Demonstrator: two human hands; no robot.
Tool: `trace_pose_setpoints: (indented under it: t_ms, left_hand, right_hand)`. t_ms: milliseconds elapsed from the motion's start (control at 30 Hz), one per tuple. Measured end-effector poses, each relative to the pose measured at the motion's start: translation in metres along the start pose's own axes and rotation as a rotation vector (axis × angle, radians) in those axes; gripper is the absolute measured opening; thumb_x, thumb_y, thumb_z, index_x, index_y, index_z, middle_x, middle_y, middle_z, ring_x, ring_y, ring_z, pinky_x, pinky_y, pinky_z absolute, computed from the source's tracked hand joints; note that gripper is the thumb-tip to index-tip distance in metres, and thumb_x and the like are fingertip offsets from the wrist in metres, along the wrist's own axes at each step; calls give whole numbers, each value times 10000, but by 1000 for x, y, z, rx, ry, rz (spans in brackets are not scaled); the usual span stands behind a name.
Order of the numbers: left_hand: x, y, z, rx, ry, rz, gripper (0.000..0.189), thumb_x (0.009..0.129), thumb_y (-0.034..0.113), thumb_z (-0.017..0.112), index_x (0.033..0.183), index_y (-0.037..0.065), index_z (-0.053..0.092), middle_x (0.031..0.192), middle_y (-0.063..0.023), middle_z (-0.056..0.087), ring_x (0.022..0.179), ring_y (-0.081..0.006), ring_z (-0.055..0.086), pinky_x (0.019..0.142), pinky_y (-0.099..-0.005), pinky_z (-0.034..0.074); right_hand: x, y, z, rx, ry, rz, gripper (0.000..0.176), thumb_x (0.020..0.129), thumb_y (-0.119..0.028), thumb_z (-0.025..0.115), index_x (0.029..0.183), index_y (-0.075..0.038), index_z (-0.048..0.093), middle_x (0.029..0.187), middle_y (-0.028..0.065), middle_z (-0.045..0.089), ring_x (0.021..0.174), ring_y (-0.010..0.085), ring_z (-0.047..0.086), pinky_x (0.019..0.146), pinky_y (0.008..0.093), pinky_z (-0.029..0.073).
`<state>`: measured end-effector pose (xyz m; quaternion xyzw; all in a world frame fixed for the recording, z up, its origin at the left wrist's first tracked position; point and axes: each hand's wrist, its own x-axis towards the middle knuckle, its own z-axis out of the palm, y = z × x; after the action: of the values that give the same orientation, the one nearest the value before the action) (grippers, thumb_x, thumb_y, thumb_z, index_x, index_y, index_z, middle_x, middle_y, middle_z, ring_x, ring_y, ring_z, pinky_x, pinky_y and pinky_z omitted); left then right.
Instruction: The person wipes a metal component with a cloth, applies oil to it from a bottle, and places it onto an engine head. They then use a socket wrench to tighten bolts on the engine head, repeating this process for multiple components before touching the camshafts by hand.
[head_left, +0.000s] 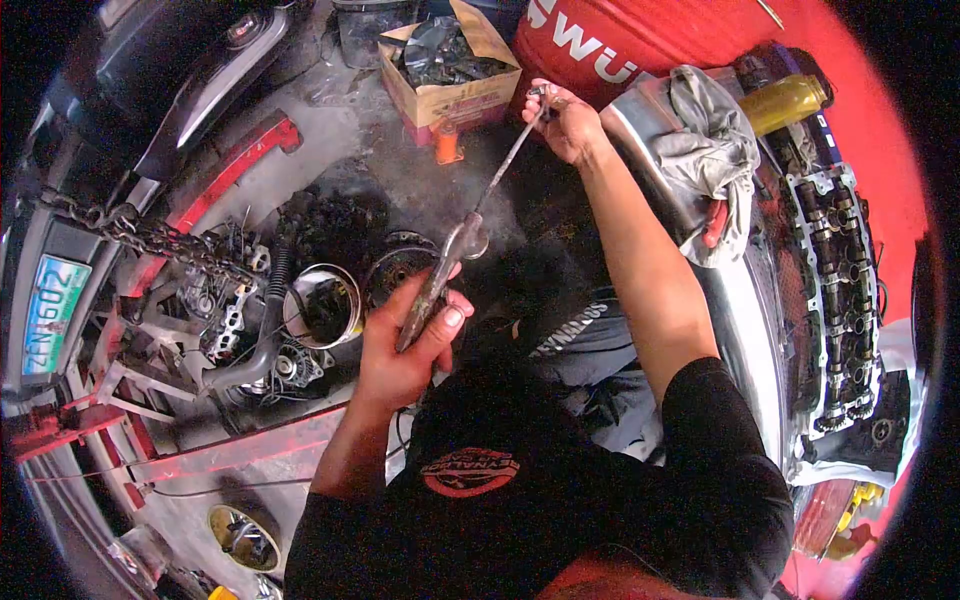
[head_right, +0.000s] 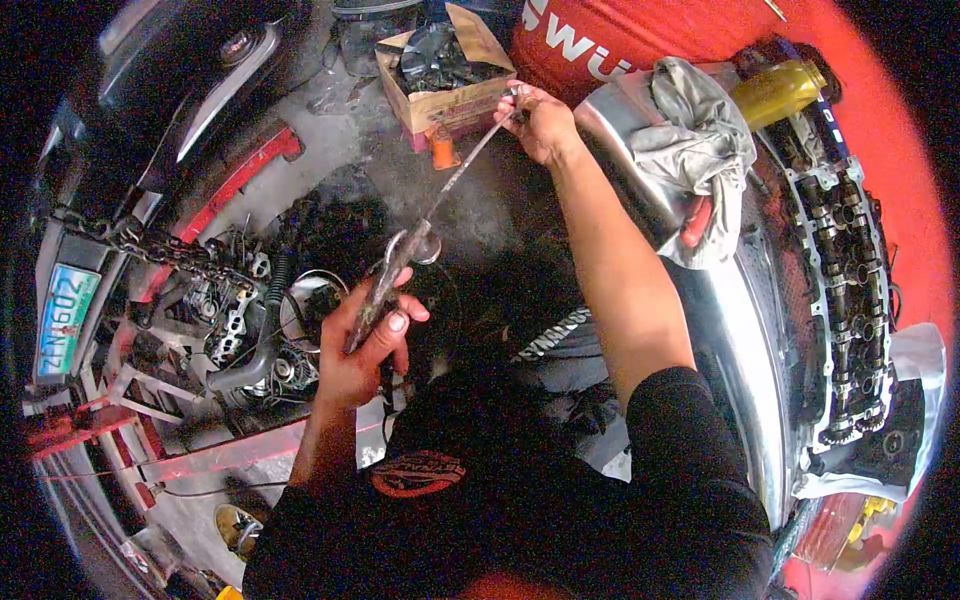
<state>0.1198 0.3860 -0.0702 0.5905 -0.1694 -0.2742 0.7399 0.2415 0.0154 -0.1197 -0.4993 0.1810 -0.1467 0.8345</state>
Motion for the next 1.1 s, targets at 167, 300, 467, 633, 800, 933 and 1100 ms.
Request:
trace_pose_setpoints:
  t_ms: [167,300,467,633,800,933,1100]
  left_hand:
    - [4,-8,-8,52,-11,-69,353,924,156,635,1259,58,576,725,-4,582,482,-41,450,429,-203,332]
    - [4,-7,-13,10,-17,-147,325,914,173,659,1231,117,614,704,86,521,564,-10,424,495,-189,334]
    - [7,-7,-18,59,-52,-131,341,904,141,657,1241,109,613,693,84,514,552,-8,427,482,-188,331]
    - [-1,6,-31,37,-119,-172,363,890,107,666,1246,70,603,707,61,545,516,-19,439,465,-200,341]
    - [-7,0,-42,27,-120,-125,374,891,97,666,1251,33,588,753,11,582,504,-39,463,455,-202,357]
    - [2,6,-39,-25,-13,-86,378,899,119,666,1254,21,579,852,-30,635,513,-54,484,441,-209,364]
    - [8,-1,-34,1,-18,-65,362,903,131,656,1244,31,584,793,-38,623,479,-60,475,422,-216,352]
  right_hand:
    - [3,0,0,-44,10,-31,227,1016,-149,445,1165,6,520,914,108,594,746,182,587,733,355,563]
    - [9,3,-9,32,24,42,240,1018,-167,452,1170,5,519,897,104,592,695,156,567,651,309,551]
    - [16,7,-21,100,-61,83,207,1019,-155,445,1161,-24,516,879,85,580,628,118,508,556,245,487]
    - [11,3,-14,113,33,107,219,1022,-113,403,1178,1,506,923,91,579,653,118,491,593,236,463]
    - [12,5,-18,95,-9,109,223,1006,-69,402,1187,8,506,925,96,581,676,129,495,636,256,484]
    - [3,6,-12,57,-22,59,233,1007,-79,424,1204,11,509,936,91,584,744,170,550,718,308,524]
    - [-8,7,0,-18,80,-6,200,1010,-109,451,1167,-16,535,933,65,580,784,167,580,774,371,559]
